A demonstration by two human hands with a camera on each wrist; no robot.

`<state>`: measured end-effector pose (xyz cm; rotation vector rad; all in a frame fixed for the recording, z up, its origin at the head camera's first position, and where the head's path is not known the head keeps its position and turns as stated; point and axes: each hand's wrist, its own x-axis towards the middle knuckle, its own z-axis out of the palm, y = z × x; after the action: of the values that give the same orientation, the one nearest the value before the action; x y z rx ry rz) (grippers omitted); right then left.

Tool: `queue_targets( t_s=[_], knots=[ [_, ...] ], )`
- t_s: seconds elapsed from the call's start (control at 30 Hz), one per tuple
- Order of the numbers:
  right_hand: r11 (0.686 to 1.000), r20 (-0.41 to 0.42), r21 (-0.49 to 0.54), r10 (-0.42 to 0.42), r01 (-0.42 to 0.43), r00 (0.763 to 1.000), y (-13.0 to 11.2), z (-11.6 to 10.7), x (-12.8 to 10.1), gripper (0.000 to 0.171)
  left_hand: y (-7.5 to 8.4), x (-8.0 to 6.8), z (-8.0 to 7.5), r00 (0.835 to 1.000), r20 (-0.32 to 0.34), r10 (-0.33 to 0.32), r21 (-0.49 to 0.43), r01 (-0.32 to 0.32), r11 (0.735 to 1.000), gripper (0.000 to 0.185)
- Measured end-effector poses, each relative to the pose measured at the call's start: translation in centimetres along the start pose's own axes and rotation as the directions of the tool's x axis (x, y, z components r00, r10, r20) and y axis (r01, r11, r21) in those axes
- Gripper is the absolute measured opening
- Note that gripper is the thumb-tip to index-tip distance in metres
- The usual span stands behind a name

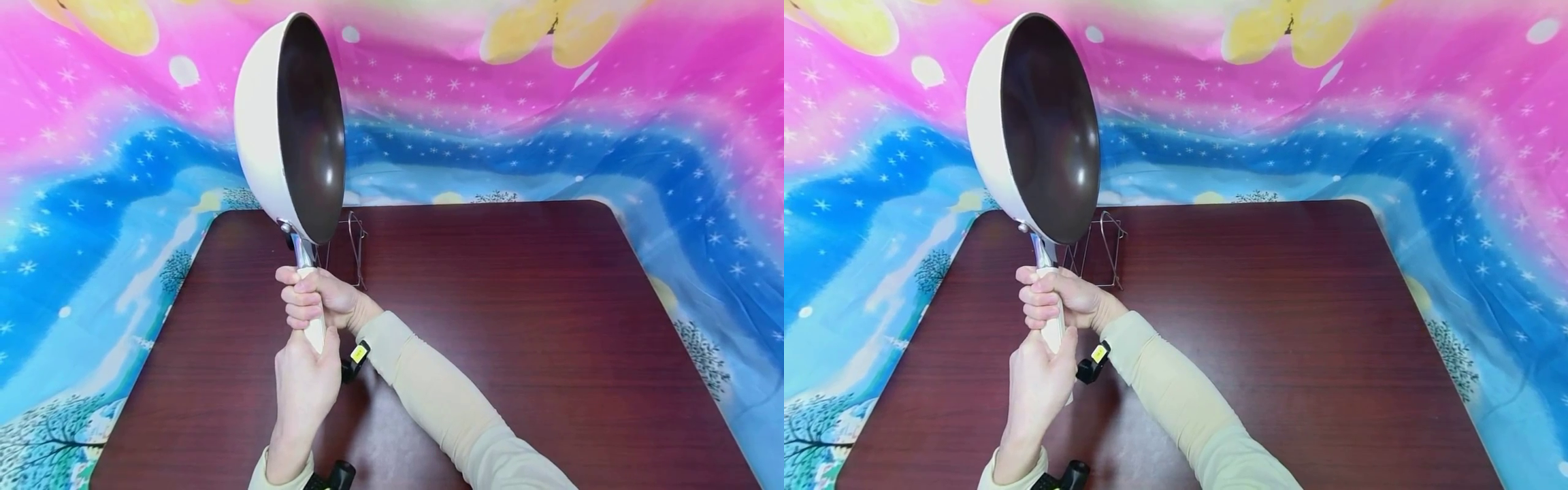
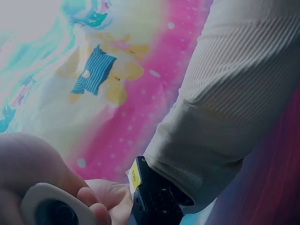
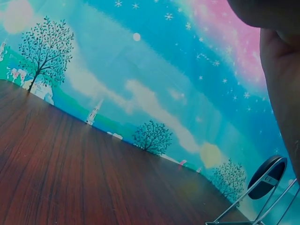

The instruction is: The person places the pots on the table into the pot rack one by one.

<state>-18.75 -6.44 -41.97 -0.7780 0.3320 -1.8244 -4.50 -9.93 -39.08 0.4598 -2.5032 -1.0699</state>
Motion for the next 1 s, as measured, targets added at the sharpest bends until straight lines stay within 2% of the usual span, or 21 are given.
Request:
queue_targets(
  t_s=[0.17,0.37,0.57,0.73,0.87,0.97,1.0],
  knots=[
    [1.000,0.009,-0.008,0.019,-0.019,1.000,0.0,0.1,-0.2,0.027,0.1,-0.3,-0.2,0.997,0.052,-0.053,-0.015,0.054,0.998,0.024],
    [1.000,-0.009,0.002,0.029,-0.029,1.000,0.2,-0.1,-0.3,0.030,0.2,-0.6,-0.4,0.979,0.149,-0.142,-0.070,0.154,0.986,0.022],
    [0.999,-0.012,0.002,0.042,-0.042,0.999,0.5,-0.7,-0.6,0.038,0.2,-0.8,-0.5,0.965,0.208,-0.158,-0.143,0.189,0.971,0.019],
    [0.998,-0.014,0.004,0.056,-0.056,0.998,0.4,-0.4,-0.9,0.035,-0.1,-0.9,-0.4,0.953,0.249,-0.171,-0.200,0.224,0.954,0.022],
    [0.998,-0.017,0.013,0.057,-0.057,0.998,0.1,0.6,-1.1,0.033,-0.3,-1.0,-0.3,0.929,0.318,-0.187,-0.303,0.287,0.909,0.029],
    [0.999,-0.010,0.011,0.050,-0.050,0.999,-0.2,1.5,-1.2,0.038,-0.3,-1.0,-0.2,0.912,0.362,-0.194,-0.370,0.332,0.868,0.031],
    [0.999,-0.009,0.003,0.049,-0.049,0.999,-0.3,1.6,-1.2,0.040,-0.3,-1.1,-0.2,0.909,0.368,-0.198,-0.377,0.340,0.862,0.030]
  ],
)
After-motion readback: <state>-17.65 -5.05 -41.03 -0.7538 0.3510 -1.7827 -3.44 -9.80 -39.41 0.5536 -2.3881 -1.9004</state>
